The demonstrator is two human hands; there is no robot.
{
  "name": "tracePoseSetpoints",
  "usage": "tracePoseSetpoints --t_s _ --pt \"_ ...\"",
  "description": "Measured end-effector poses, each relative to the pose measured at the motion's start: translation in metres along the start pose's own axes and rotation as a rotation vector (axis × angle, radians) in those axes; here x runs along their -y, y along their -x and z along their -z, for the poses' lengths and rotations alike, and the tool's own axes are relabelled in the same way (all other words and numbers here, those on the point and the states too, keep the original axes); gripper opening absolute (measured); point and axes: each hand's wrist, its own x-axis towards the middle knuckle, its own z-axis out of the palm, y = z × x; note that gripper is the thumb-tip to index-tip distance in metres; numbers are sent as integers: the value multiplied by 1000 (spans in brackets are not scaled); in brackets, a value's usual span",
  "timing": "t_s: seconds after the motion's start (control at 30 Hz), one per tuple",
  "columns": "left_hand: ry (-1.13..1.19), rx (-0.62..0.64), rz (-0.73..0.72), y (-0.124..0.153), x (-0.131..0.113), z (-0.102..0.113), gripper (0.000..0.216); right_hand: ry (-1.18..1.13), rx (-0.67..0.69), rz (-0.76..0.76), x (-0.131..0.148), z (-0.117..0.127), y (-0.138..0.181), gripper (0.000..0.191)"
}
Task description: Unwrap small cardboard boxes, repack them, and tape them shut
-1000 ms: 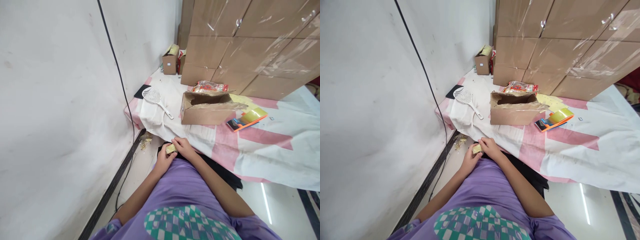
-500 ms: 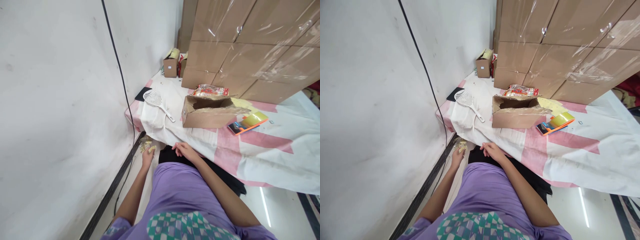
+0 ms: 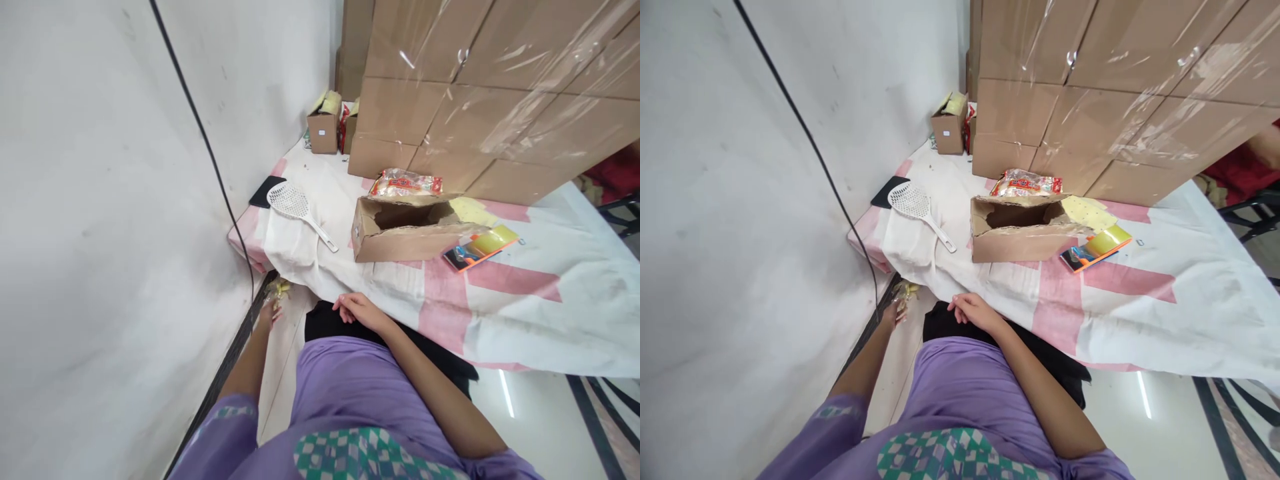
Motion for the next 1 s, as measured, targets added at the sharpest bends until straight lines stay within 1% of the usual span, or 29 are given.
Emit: tracePoseSetpoints --t_s 0.07,0.1,0.13,0.2,0.23,0.27,0.3,0.33,0.37,0.4,0.43,0.47,0.5,0.53,0.6,0.63,0.67,0.73,0.8,0.87,0.9,0.93,1.0 --pt "-7 -8 -16 18 11 -9 31 24 -6 11 18 4 9 50" --pt "-7 -13 -48 28 15 -14 29 38 1 22 29 10 17 46" --pt "-2 -21 -96 37 17 -18 27 60 6 41 41 19 27 42" --pt "19 -60 -234 54 13 -21 35 116 -32 123 65 48 57 38" --pt "34 -88 -314 62 6 -20 39 165 -139 194 75 67 75 37" --pt "48 -116 -394 69 -3 -18 43 181 -330 294 84 88 94 38" --pt "57 -136 -467 77 -16 -15 45 186 -560 415 91 110 112 38" --pt "62 -143 -528 85 -32 -13 45 215 -765 512 97 130 127 34" --pt "51 -119 -589 94 -51 -12 45 282 -867 537 101 148 139 25" --pt "24 -63 -657 105 -71 -13 44 358 -920 552 105 162 146 22" --pt "-12 15 -737 117 -94 -17 42 447 -915 544 108 171 149 31" --pt "-93 156 -900 130 -117 -24 36 528 -870 529 111 176 148 45" --pt "-150 248 -1081 145 -140 -34 26 584 -819 524 114 177 143 56" --pt "-178 282 -1243 159 -162 -46 23 615 -780 531 116 175 136 60" --pt "-278 327 -1482 184 -201 -72 51 608 -742 571 117 166 123 55" --pt "-314 313 -1584 192 -217 -84 52 579 -736 587 116 162 118 50" --pt "-342 301 -1660 198 -229 -95 46 540 -737 595 114 159 116 45" --pt "-372 292 -1757 199 -245 -108 33 441 -768 586 110 160 117 38" --pt "-414 313 -1804 192 -250 -113 31 340 -861 542 107 173 124 30" --pt "-519 341 -1852 184 -248 -111 31 300 -959 474 110 195 125 23" --pt "-578 354 -1876 180 -245 -109 33 304 -982 429 113 209 122 21" --pt "-631 370 -1895 179 -243 -107 35 308 -989 379 118 224 114 21" --pt "-692 398 -1901 179 -240 -104 37 271 -994 228 130 256 87 25"
